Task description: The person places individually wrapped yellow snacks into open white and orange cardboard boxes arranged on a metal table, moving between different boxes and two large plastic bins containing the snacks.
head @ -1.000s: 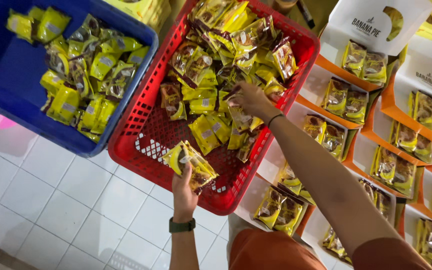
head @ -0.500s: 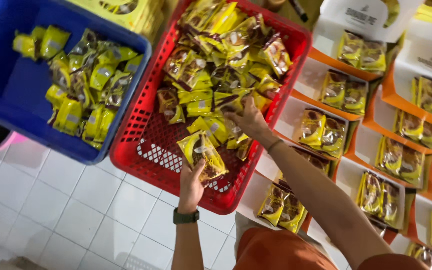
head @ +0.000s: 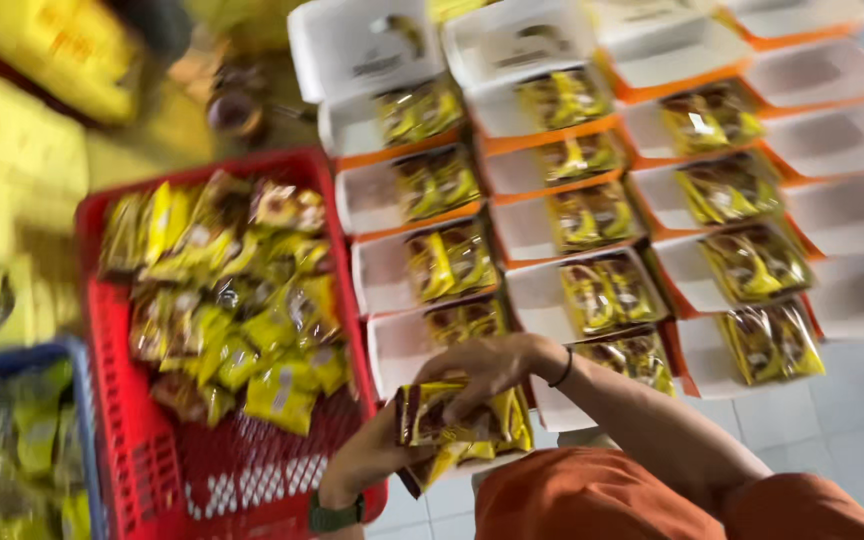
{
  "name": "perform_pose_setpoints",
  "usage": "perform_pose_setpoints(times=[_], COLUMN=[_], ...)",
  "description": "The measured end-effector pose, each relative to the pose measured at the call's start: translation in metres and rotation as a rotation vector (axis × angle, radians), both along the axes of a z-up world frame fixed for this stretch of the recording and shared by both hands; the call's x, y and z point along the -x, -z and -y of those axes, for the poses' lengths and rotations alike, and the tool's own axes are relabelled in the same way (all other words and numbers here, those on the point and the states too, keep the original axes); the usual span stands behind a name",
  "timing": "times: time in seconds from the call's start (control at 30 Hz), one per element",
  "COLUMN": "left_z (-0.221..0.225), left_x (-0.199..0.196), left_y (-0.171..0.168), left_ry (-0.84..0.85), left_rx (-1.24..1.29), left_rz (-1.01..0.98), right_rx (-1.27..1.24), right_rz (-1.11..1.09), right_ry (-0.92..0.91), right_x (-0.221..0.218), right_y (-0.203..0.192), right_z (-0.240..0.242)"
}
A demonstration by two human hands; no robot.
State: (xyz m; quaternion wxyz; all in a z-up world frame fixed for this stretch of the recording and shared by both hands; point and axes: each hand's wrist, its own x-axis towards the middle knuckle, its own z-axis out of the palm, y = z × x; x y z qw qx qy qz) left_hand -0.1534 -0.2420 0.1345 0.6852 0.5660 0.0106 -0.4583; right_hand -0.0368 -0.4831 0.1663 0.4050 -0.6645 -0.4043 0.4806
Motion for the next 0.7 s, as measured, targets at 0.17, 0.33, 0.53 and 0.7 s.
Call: perform_pose_setpoints(times=[0.17, 0.33, 0.53, 0.7], left_z=[0.063, 0.195, 0.373, 0.441], left_x=[-0.019, -0.020, -0.048, -0.115], left_y=[0.031, 0.082, 0.081, 0.077], left_ry=[-0.243, -0.678, -0.971, -0.835], left_rx=[0.139, 0.423, -0.277, -0.353], left_rz=[-0.091, -0.078, -0.226, -0.067], right_rx=[0.021, -0.090, -0.075, -0.514], right_rz=[-0.238, -0.632, -0.647, -1.008], right_ry=[0.440, 1.024, 1.178, 1.125], right_x=[0.029, 0.067, 0.054, 0.007], right_y=[0.031, 0.061, 0.093, 0.099], right_z=[0.117, 0.204, 0.302, 0.386])
